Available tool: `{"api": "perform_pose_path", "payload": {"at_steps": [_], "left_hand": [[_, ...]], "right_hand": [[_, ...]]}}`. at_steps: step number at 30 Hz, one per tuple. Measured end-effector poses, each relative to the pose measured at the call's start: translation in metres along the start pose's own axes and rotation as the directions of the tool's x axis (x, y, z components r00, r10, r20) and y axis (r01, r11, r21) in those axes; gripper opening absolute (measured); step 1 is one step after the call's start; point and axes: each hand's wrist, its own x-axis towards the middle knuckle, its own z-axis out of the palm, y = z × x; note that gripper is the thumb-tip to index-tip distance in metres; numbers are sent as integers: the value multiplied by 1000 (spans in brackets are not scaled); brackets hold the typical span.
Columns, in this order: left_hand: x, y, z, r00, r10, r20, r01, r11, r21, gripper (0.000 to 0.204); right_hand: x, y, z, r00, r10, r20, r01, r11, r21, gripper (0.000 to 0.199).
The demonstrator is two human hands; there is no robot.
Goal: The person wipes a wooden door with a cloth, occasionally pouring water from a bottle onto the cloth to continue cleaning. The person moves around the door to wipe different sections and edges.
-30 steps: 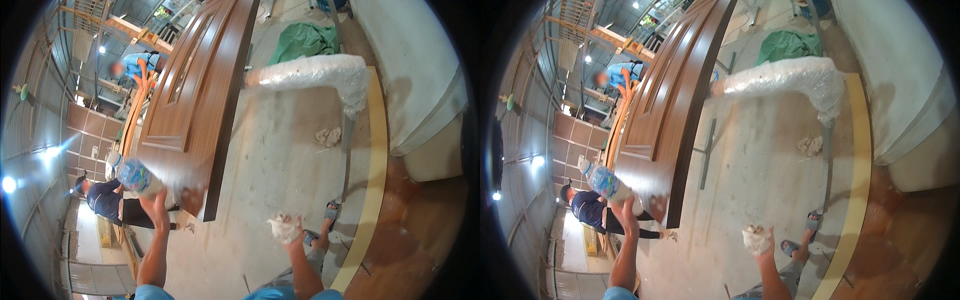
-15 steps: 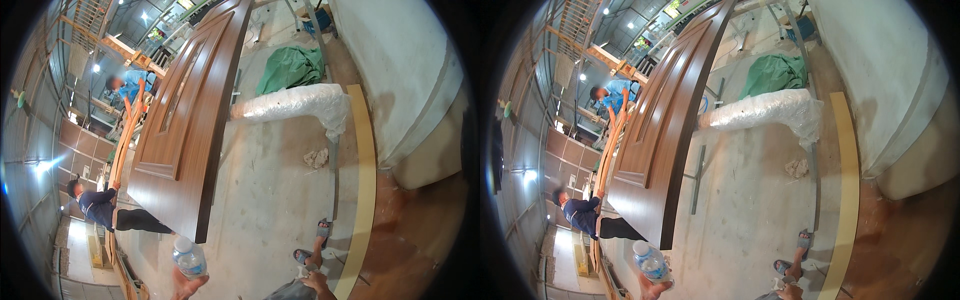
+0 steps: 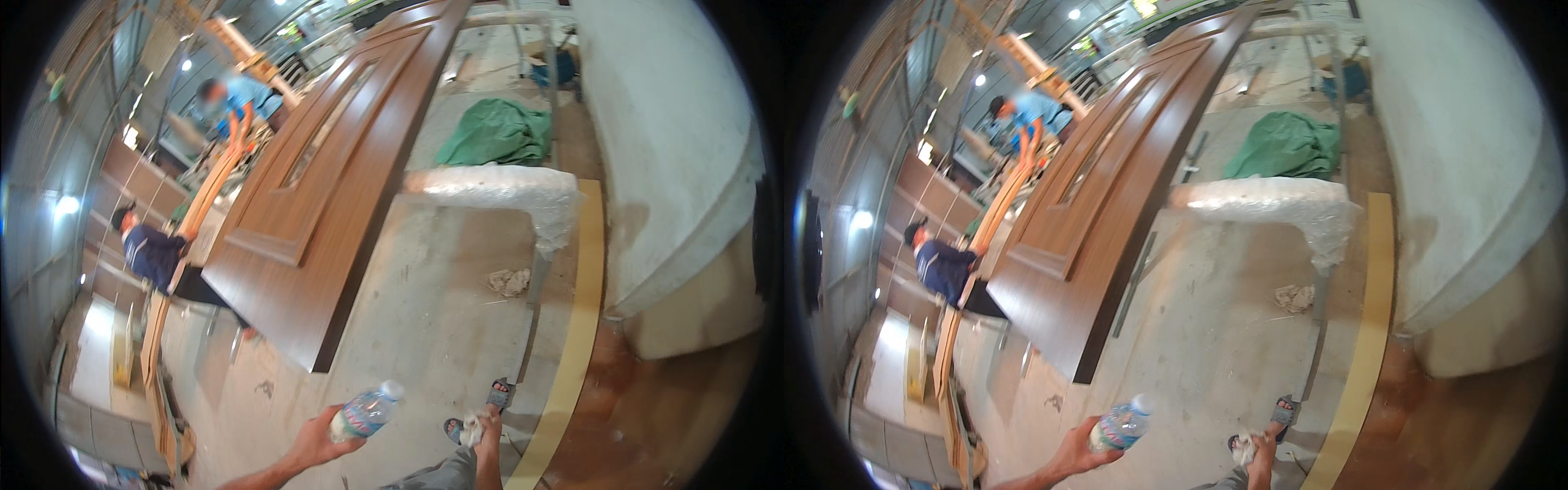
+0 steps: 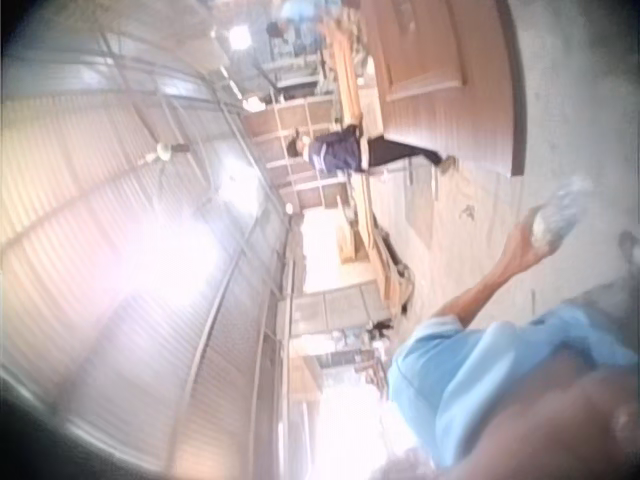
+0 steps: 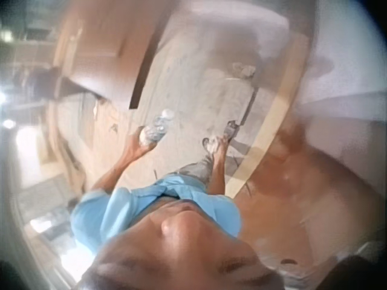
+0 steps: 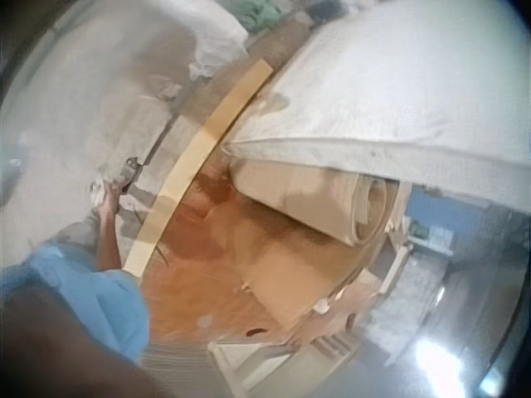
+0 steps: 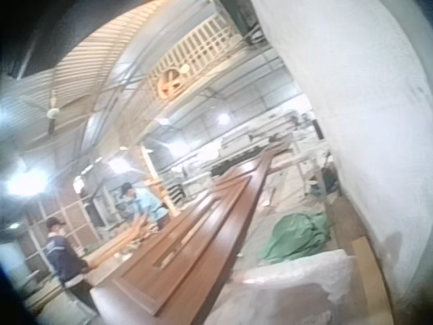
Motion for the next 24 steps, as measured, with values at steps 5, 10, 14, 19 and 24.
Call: {"api": "perform_pose_path", "payload": {"at_steps": [5,10,14,19,24], "left_hand": [[13,6,10,993,58,101,-80,969,232,67],[27,8,11,969,238,67,-247,907,342,63],[37,23,-1,945,320,64,-309,813,494,62],[36,54,-14,924,365,116,-355,703,617,65],[49,79,-16,891,424,162,-408,593,694,68]], "right_hand": [[-46,-88,132,958,111,264,-201,917,344,16],[-82,-139,209,894,-136,428,-140,821,554,15],[-77,-146,218,884,-218,414,68,935,348,33],[-63,-140,214,870,-268,414,44,878,476,39],[-65,-145,220,841,-226,492,-163,761,628,34]]}}
